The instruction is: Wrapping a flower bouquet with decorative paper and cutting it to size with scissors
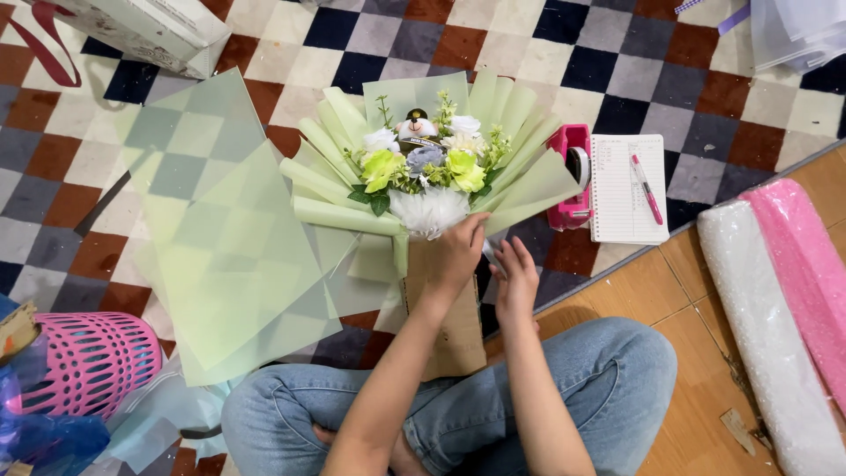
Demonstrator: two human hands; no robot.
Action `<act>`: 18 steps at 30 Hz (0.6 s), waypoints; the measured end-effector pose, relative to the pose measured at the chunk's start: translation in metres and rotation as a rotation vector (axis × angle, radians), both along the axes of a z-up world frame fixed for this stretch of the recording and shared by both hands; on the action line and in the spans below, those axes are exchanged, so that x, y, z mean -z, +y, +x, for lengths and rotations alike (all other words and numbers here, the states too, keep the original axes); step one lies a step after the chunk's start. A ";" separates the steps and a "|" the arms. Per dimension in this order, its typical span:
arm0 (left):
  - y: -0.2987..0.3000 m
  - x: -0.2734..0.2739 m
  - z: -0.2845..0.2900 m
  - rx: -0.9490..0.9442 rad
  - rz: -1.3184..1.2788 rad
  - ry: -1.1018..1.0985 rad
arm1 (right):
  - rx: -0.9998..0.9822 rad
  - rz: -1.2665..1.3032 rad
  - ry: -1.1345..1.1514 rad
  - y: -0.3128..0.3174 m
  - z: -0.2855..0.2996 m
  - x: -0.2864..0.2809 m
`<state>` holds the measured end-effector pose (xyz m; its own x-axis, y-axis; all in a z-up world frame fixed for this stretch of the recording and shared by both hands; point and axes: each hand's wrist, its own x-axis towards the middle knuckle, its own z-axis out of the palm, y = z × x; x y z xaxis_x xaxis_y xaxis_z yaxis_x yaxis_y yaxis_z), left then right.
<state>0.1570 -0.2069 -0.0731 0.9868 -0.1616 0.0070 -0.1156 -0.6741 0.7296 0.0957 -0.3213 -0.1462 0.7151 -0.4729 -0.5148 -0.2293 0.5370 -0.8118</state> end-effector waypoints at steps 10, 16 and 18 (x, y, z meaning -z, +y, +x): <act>-0.004 0.058 0.017 0.054 0.049 -0.252 | -0.262 0.193 -0.031 -0.041 0.055 0.232; 0.018 0.006 -0.032 -0.111 -0.011 -0.138 | -0.206 0.231 -0.042 0.000 0.050 0.109; 0.023 0.014 -0.046 -0.642 0.070 -0.435 | -0.175 0.207 0.006 -0.001 0.049 0.116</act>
